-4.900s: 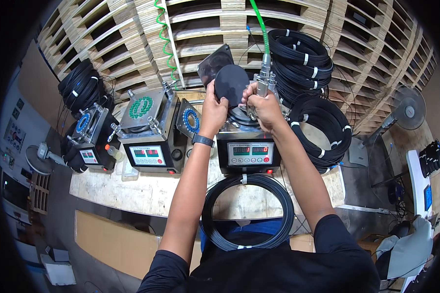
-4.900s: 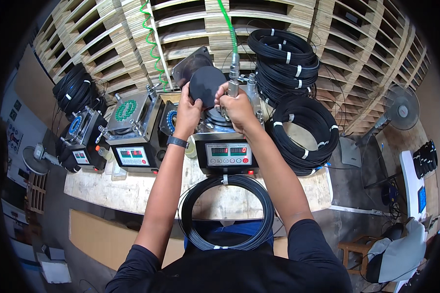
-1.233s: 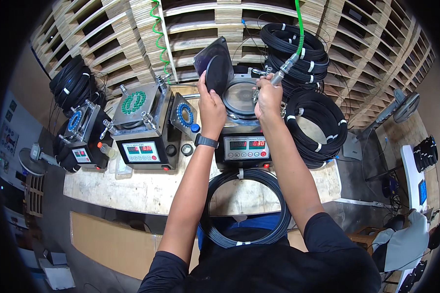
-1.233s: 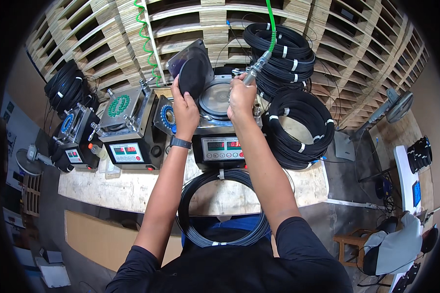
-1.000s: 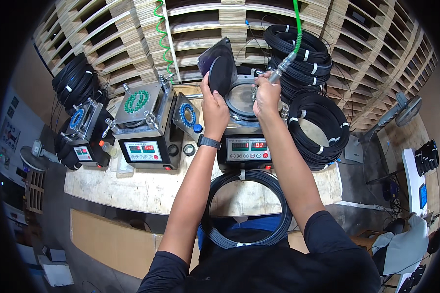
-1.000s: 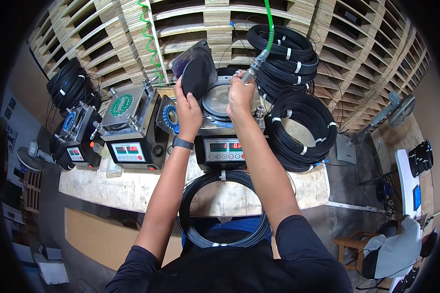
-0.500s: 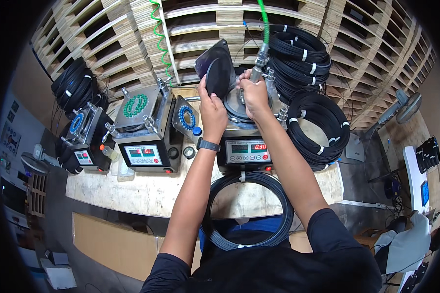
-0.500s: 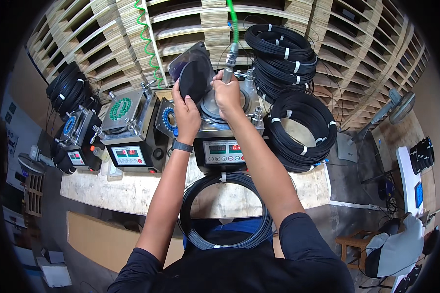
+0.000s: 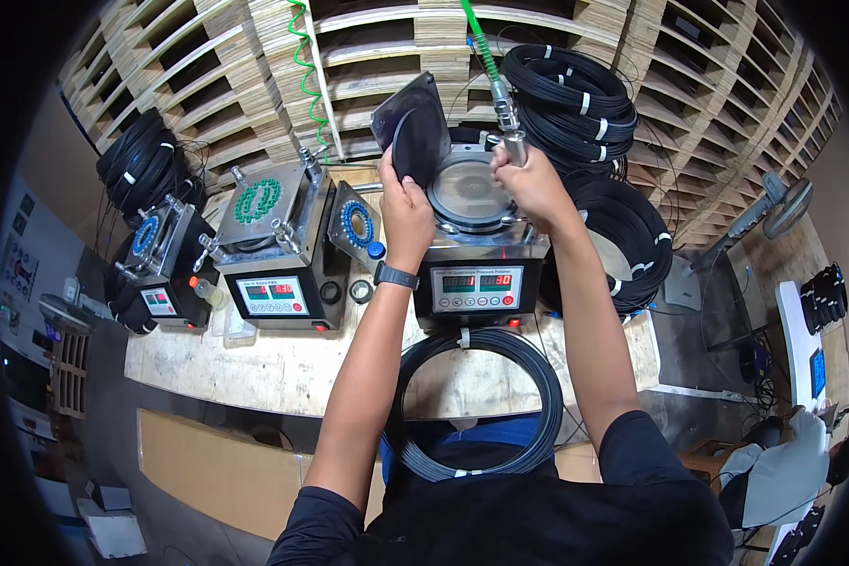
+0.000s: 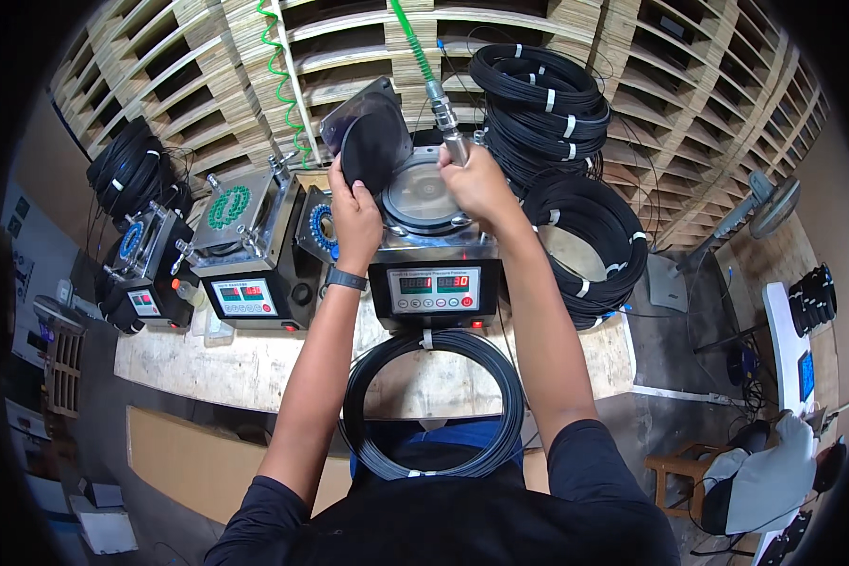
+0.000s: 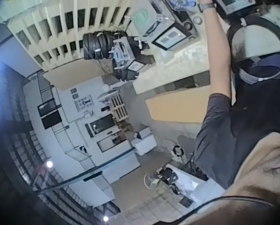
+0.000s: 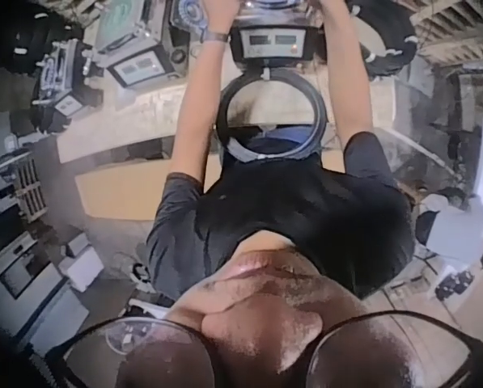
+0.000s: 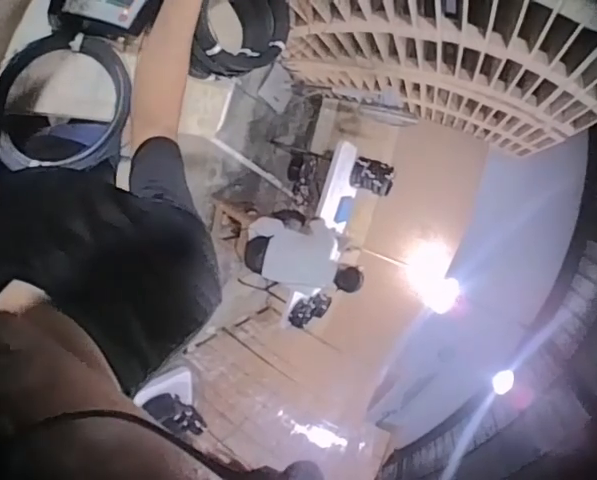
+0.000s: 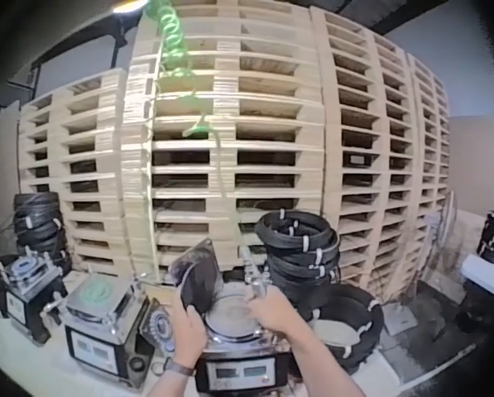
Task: The recorder prepares a fiber optic polishing fixture by inserting connectors and then cleans the polishing machine surface with an air duster.
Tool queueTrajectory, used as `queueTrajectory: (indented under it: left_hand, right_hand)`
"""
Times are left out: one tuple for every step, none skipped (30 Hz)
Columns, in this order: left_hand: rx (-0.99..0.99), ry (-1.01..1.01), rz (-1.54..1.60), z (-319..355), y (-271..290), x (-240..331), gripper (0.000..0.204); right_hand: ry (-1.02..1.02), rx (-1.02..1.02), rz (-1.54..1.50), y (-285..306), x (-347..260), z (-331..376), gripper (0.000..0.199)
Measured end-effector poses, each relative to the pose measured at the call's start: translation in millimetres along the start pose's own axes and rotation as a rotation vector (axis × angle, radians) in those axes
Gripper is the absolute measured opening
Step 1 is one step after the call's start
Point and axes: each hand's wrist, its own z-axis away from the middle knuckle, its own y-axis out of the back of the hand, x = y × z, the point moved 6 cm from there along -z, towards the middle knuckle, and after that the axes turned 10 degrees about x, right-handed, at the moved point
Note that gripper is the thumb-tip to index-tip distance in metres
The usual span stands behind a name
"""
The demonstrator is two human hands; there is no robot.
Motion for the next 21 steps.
queueTrajectory:
  left_hand:
    - [0.001,-0.004,0.001,-0.9,0.1,-0.6,0.052]
    - [0.006,-0.027,-0.011,-0.7,-0.6,-1.9,0.051]
    - [0.012,-0.050,-0.023,-1.0,-1.0,-2.9,0.051]
    - [0.010,-0.055,-0.019,-1.2,-0.8,-4.6,0.051]
    - [0.008,-0.047,-0.023,-1.0,4.6,-10.6,0.051]
    - [0.001,-0.040,-0.010,-0.4,2.0,-7.5,0.051]
    - [0.001,-0.019,-0.006,0.4,-0.2,-4.9,0.051]
    - [0.002,-0.026,-0.006,1.0,0.7,-3.7,0.051]
    - [0.015,-0.001,-0.014,1.4,2.3,-4.3,0.051]
    - [0.029,0.023,-0.021,1.2,3.6,-4.9,0.051]
    - [0.049,0.005,-0.030,1.6,5.3,-5.3,0.050]
    - [0.049,-0.003,-0.027,1.9,2.9,-3.9,0.050]
    - [0.045,-0.006,-0.034,2.6,0.6,-2.9,0.050]
    - [0.041,-0.008,-0.042,3.1,-1.6,-3.7,0.051]
    - [0.027,-0.007,-0.023,3.3,-3.8,-2.5,0.051]
    - [0.025,-0.012,-0.019,3.4,-6.3,-1.0,0.051]
    - [0.023,-0.018,-0.020,2.8,-4.1,-1.4,0.051]
    - [0.026,-0.023,-0.027,1.5,1.4,-3.3,0.051]
    - [0.032,-0.025,-0.037,1.1,7.1,-5.6,0.051]
    - [0.039,-0.003,-0.039,2.1,6.8,-5.7,0.051]
    - [0.045,0.020,-0.041,2.1,6.4,-6.5,0.051]
  right_hand:
    - [0.052,0.039,0.075,7.7,-3.1,-0.7,0.015]
    - [0.054,0.045,0.076,10.3,-0.4,-3.5,0.015]
    - [0.067,0.021,0.001,10.0,0.6,-7.8,0.015]
    - [0.082,-0.004,-0.075,10.6,1.1,-10.6,0.015]
    - [-0.003,-0.072,-0.347,-4.5,-2.2,-9.0,0.016]
    - [0.003,-0.064,-0.345,-7.6,-0.7,-13.6,0.016]
    - [0.051,0.017,-0.392,-7.2,-1.0,-21.6,0.017]
    - [0.098,0.089,-0.444,-9.1,-5.8,-27.0,0.018]
    - [0.036,0.042,-0.541,-14.8,-6.8,-31.3,0.019]
    - [0.042,0.039,-0.546,-19.2,-10.2,-35.2,0.019]
    - [0.032,0.058,-0.530,-24.9,-9.0,-40.2,0.018]
    - [0.027,0.083,-0.510,-25.9,-6.4,-47.7,0.018]
    - [0.094,0.112,-0.465,-26.9,-5.3,-55.3,0.017]
    - [0.099,0.113,-0.467,-29.4,3.7,-62.6,0.017]
    - [0.152,0.157,-0.383,-28.4,7.9,-67.1,0.017]
    - [0.205,0.203,-0.297,-25.0,12.1,-71.0,0.017]
    - [0.188,0.177,-0.362,-29.8,15.8,-72.4,0.013]
    - [0.188,0.167,-0.371,-38.0,4.9,-64.8,0.013]
    - [0.085,0.121,-0.594,-47.3,-0.6,-56.4,0.014]
    - [-0.016,0.084,-0.808,-49.5,-4.4,-51.7,0.015]
    - [0.047,0.100,-0.842,-47.0,-8.7,-54.4,0.018]
